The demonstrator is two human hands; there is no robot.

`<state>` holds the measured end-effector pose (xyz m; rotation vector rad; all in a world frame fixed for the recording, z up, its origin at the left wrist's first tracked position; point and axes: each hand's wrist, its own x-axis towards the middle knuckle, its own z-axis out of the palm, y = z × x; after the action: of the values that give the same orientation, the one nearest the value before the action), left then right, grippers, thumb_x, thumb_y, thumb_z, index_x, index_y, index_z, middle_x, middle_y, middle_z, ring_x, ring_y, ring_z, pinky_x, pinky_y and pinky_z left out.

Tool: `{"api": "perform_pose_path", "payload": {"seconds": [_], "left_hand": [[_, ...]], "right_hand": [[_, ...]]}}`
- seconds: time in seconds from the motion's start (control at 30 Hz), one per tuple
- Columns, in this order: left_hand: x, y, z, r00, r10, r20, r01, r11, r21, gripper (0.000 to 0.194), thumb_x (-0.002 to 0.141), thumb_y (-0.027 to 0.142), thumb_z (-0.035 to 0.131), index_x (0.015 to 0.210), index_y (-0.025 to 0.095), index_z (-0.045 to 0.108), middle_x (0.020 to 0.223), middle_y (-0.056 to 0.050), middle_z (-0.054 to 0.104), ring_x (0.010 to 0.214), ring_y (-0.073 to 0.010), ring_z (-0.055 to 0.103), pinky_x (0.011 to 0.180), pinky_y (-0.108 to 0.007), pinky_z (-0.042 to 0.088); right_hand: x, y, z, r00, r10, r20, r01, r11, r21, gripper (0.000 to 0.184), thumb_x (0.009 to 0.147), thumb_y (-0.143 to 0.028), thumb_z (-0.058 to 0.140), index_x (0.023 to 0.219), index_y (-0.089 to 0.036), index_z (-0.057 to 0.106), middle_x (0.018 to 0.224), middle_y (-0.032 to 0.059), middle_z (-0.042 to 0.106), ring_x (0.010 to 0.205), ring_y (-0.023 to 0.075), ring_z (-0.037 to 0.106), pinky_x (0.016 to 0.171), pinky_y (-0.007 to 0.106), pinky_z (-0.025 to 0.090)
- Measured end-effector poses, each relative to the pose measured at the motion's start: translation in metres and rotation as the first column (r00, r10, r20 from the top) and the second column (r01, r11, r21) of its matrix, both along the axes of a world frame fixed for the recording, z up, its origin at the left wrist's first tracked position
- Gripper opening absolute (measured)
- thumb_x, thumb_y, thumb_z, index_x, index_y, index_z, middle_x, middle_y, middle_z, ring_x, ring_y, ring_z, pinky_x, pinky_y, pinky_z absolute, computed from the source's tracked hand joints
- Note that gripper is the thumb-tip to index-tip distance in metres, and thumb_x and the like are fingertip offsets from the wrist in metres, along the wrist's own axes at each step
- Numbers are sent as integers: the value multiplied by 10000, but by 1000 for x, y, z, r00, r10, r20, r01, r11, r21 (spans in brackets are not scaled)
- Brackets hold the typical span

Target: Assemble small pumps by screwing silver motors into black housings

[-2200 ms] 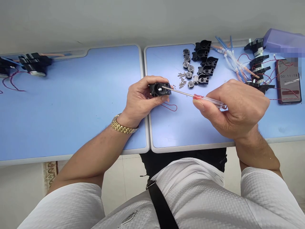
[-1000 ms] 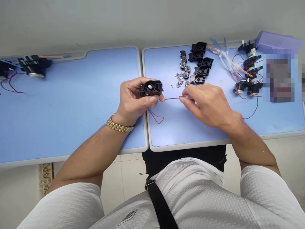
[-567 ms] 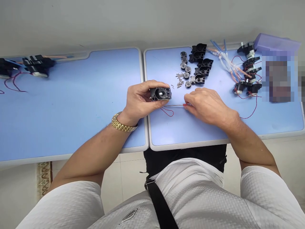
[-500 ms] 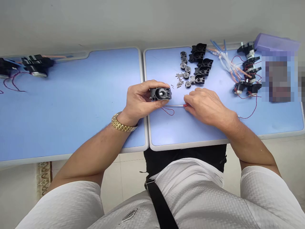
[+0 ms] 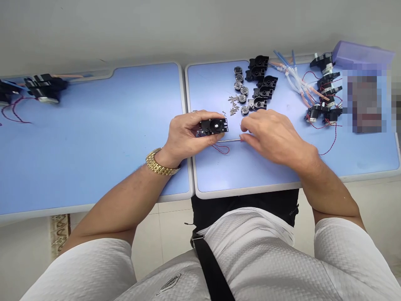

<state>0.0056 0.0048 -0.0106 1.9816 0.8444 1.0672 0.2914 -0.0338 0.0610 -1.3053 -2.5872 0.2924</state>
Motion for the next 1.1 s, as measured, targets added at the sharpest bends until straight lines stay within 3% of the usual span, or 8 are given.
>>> {"api": "perform_pose_path", "payload": {"seconds": [0.17,0.37,0.63,0.97,1.1], "left_hand": [[3,-5,1,999,-16,-43,18,999,33,374,970,391,919,1317,252,919,1216,-55,947,1024,-212,894,964,-327,709],[6,-12,2,996,-62,-57,67,992,103,321,1017,391,891,1307,254,913,1175,-46,948,987,-199,897,978,-318,706],[10,-18,5,994,-61,-85,74,986,152,309,1046,353,843,1326,239,905,1135,-43,943,965,-185,886,954,-306,702],[11,-24,9,988,-11,-151,25,996,88,330,1046,406,830,1316,232,909,1140,-49,943,975,-197,885,974,-315,695],[14,-26,10,994,-3,-111,14,996,90,322,1039,398,839,1305,230,909,1181,-53,948,972,-198,891,972,-319,708]], "right_hand": [[-7,-4,-2,949,40,-311,31,975,219,173,1194,-307,670,1138,-270,829,1057,46,860,955,236,774,861,416,591],[-22,-9,-18,911,210,-356,-44,906,422,99,1183,-246,720,1172,-270,816,999,16,834,846,188,709,799,375,584],[-24,-11,-27,950,158,-268,-43,919,392,216,1198,-225,652,1015,-273,756,889,5,724,810,196,598,781,396,516],[-31,-11,-28,942,205,-265,-28,836,548,232,1145,-123,691,979,-272,627,844,-2,644,800,215,491,754,404,475],[-32,-13,-28,946,175,-274,-2,845,535,229,1160,-149,670,975,-279,634,834,2,639,801,223,504,757,412,476]]}}
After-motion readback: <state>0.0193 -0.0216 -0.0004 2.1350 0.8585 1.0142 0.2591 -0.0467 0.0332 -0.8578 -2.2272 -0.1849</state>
